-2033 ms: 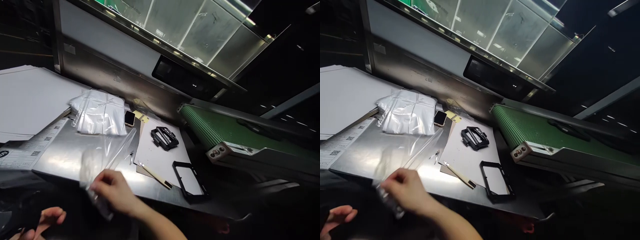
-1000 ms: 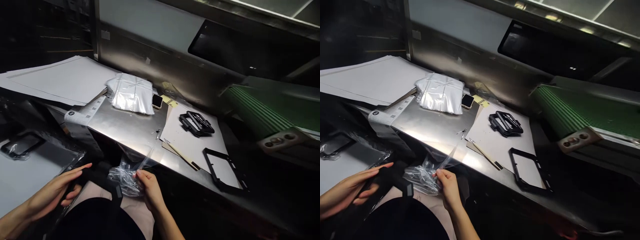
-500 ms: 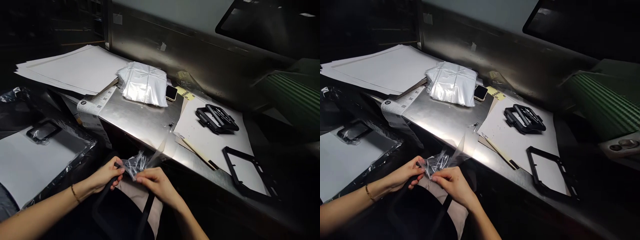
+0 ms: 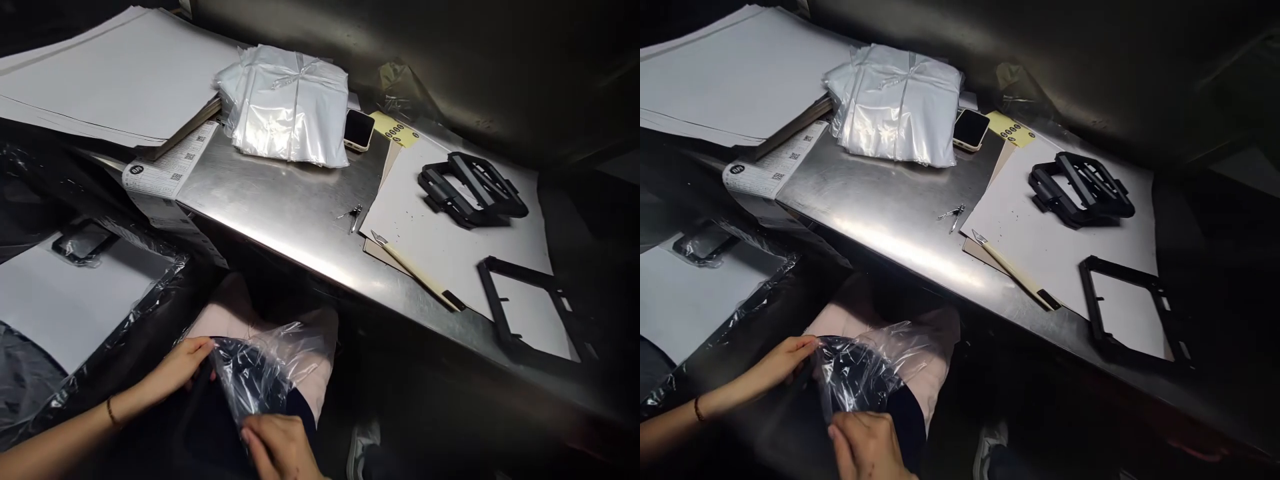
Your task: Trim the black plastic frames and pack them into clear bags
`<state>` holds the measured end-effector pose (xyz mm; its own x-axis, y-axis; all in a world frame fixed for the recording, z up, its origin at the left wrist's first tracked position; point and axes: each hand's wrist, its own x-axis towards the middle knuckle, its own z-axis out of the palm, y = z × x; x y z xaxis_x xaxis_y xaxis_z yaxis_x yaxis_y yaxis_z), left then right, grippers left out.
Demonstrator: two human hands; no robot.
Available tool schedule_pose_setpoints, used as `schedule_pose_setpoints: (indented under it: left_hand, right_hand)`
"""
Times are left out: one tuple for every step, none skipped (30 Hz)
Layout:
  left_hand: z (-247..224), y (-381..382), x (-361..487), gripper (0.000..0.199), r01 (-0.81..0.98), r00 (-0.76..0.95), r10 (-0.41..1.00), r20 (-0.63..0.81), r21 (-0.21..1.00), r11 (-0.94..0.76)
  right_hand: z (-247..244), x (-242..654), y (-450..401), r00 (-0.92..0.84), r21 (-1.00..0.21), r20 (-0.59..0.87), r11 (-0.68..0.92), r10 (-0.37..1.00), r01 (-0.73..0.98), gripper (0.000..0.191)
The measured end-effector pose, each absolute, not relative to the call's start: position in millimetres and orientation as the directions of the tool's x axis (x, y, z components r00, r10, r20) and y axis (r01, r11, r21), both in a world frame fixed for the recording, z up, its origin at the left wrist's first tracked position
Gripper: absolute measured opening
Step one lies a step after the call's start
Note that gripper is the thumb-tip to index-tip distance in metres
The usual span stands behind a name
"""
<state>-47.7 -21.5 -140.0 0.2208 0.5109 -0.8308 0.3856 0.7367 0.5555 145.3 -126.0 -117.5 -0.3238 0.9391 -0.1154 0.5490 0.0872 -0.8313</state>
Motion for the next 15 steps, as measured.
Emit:
schedule_pose_setpoints:
  left_hand:
    - [-142,-20,-52,0.031,0.408,0.209,0.512,-0.833,0.55,0.729]
    - [-143,-20,-55,0.031,0.425,0.197,0.508,-0.839,0.54,0.727]
    - [-143,-20,-58,0.033,0.432,0.187,0.499,-0.846,0.527,0.732]
    - [-141,-21,-59,0.035,0.429,0.179,0.487,-0.855,0.514,0.743]
    - [-138,-23,-59,0.037,0.414,0.174,0.476,-0.862,0.503,0.759]
    - [-135,-25,-58,0.039,0.389,0.169,0.466,-0.869,0.493,0.778]
    - [-131,-27,-56,0.041,0.359,0.165,0.455,-0.875,0.483,0.799]
    - [-127,-30,-54,0.043,0.329,0.162,0.441,-0.883,0.47,0.819]
    - [-124,-32,-52,0.044,0.302,0.16,0.426,-0.891,0.455,0.838]
    - [-122,-34,-49,0.045,0.283,0.16,0.409,-0.898,0.439,0.853]
    - [-122,-33,-46,0.045,0.275,0.165,0.393,-0.905,0.425,0.863]
    - [-123,-31,-43,0.045,0.274,0.173,0.383,-0.907,0.418,0.866]
    - [-124,-26,-40,0.045,0.278,0.183,0.382,-0.906,0.42,0.864]
    - [-126,-19,-38,0.045,0.284,0.195,0.388,-0.901,0.431,0.857]
    - [-128,-11,-35,0.045,0.293,0.209,0.4,-0.893,0.447,0.845]
  right_hand:
    - [-113,146,-122,-0.28,-0.824,-0.13,0.053,0.951,0.563,0.02]
    - [-110,147,-119,-0.243,-0.818,-0.141,0.025,0.96,0.575,0.021]
    - [-106,148,-116,-0.22,-0.814,-0.148,0.007,0.964,0.58,0.021]
    - [-103,149,-114,-0.213,-0.814,-0.152,0.0,0.965,0.581,0.02]
    - [-101,150,-112,-0.215,-0.816,-0.153,-0.001,0.965,0.578,0.019]
    - [-99,150,-111,-0.217,-0.817,-0.152,0.001,0.964,0.577,0.018]
    - [-97,150,-109,-0.216,-0.817,-0.151,0.002,0.965,0.576,0.017]
    - [-96,150,-106,-0.211,-0.817,-0.148,0.001,0.966,0.577,0.017]
    - [-96,152,-102,-0.202,-0.816,-0.144,0.0,0.969,0.579,0.017]
    - [-96,154,-95,-0.195,-0.816,-0.139,-0.001,0.971,0.578,0.018]
    - [-96,157,-87,-0.192,-0.819,-0.135,0.0,0.972,0.573,0.019]
    - [-97,161,-77,-0.19,-0.823,-0.129,0.002,0.973,0.567,0.02]
    - [-97,166,-65,-0.185,-0.827,-0.123,0.002,0.975,0.562,0.021]
    - [-98,171,-53,-0.171,-0.828,-0.119,-0.003,0.978,0.561,0.022]
    - [-98,178,-41,-0.148,-0.825,-0.114,-0.01,0.982,0.565,0.023]
